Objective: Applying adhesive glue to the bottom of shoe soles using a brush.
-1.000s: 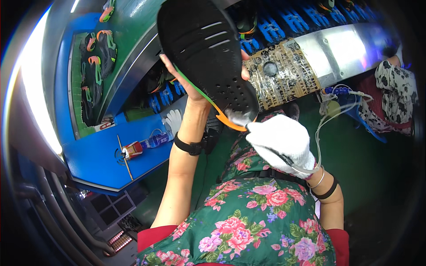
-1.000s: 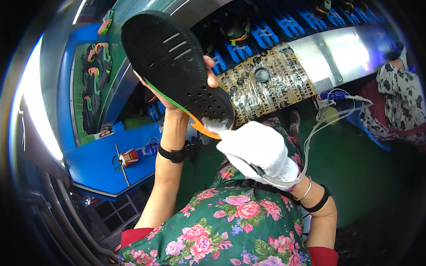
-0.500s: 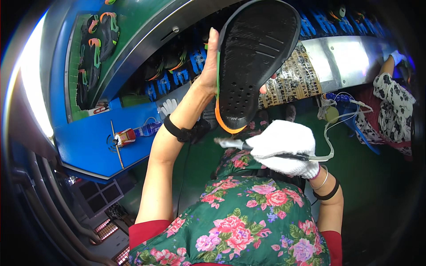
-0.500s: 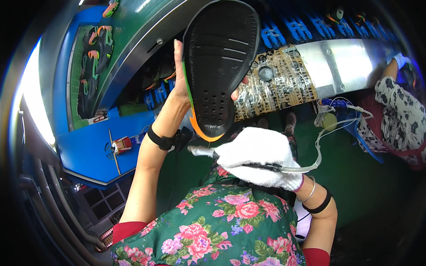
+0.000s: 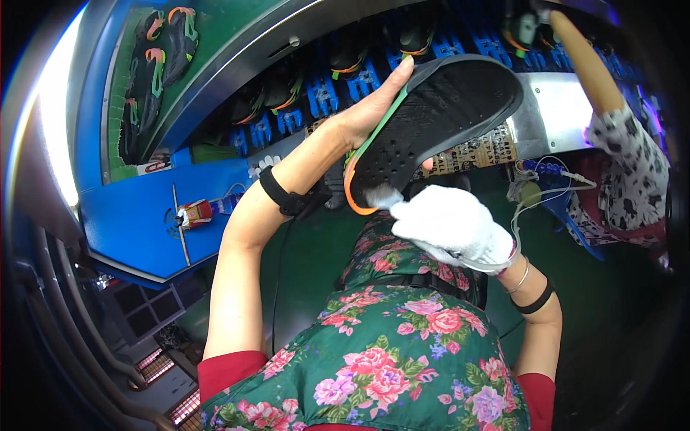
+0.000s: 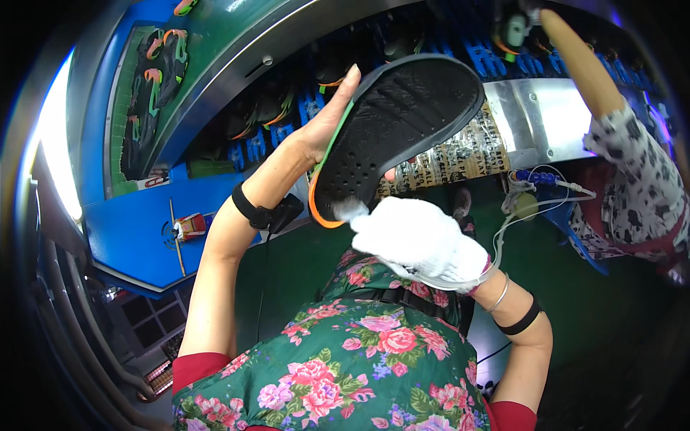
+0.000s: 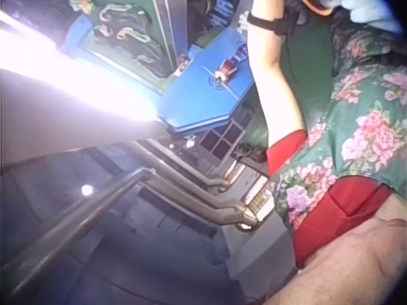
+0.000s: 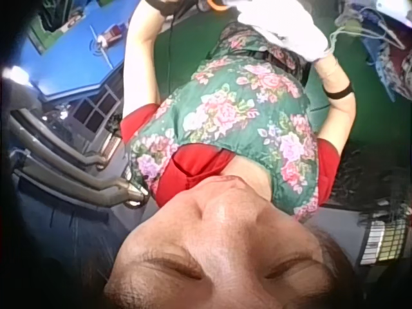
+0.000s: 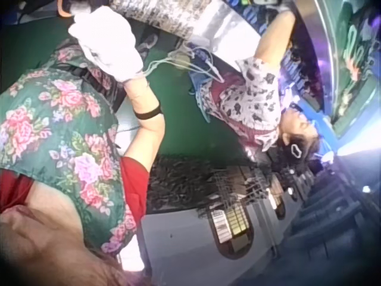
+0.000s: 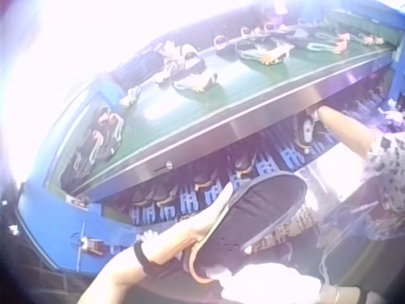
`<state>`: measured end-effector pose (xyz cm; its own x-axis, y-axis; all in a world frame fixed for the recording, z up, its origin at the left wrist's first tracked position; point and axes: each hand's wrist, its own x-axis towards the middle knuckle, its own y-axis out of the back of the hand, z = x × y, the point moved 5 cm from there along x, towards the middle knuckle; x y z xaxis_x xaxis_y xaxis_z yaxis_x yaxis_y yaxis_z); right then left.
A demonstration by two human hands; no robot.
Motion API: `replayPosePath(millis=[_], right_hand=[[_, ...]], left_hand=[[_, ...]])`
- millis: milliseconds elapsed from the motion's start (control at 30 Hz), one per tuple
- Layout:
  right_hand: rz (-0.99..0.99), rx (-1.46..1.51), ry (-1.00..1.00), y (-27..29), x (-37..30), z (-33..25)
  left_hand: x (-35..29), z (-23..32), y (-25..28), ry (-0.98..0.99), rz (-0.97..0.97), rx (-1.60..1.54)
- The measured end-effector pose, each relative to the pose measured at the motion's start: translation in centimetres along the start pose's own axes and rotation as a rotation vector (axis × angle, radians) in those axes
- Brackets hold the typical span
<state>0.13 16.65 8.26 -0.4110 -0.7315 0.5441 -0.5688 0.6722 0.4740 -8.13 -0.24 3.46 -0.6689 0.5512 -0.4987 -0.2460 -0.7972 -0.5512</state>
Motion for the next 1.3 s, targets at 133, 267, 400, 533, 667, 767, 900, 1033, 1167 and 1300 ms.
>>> replayPosePath(millis=[133, 267, 400, 533, 667, 767, 900, 1033, 1167, 1300], right_hand=[[0.208, 0.191, -0.167, 2.5, 1.2, 0.5], [0.194, 0.541, -0.361, 1.7, 0.0, 1.8], [0.567, 0.392, -0.497, 4.6, -1.0, 2.3], [0.526, -0.043, -0.302, 5.2, 0.3, 1.6], [0.391, -0.016, -0.225, 4.7, 0.0, 1.8], [0.371, -0.057, -0.189, 4.1, -0.5, 1.6], [0.368, -0.034, -0.194, 3.0, -0.9, 1.2], [0.438, -0.016, -0.257, 3.5, -0.8, 0.5], [0.473, -0.074, -0.237, 4.7, 0.1, -0.4], [0.439, -0.208, -0.218, 6.0, 0.6, -0.3]], left_hand=[[-0.1, -0.7, 0.1, 0.008, -0.008, -0.303], [-0.4, -1.6, 0.1, -0.108, -0.141, -0.411], [-1.3, -3.4, 0.4, -0.303, -0.122, -0.603], [-1.9, -8.2, 0.9, -0.317, 0.019, -0.660], [-2.5, -10.1, 0.3, -0.354, 0.196, -0.533], [-4.7, -12.9, 2.3, -0.159, 0.335, -0.345], [-5.5, -15.2, 3.6, -0.265, 0.348, -0.698], [-4.9, -10.0, -1.3, -0.409, 0.178, -0.839], [-4.7, -11.8, -0.6, -0.381, -0.004, -0.838], [-2.0, -8.2, -5.1, -0.423, -0.109, -0.964]])
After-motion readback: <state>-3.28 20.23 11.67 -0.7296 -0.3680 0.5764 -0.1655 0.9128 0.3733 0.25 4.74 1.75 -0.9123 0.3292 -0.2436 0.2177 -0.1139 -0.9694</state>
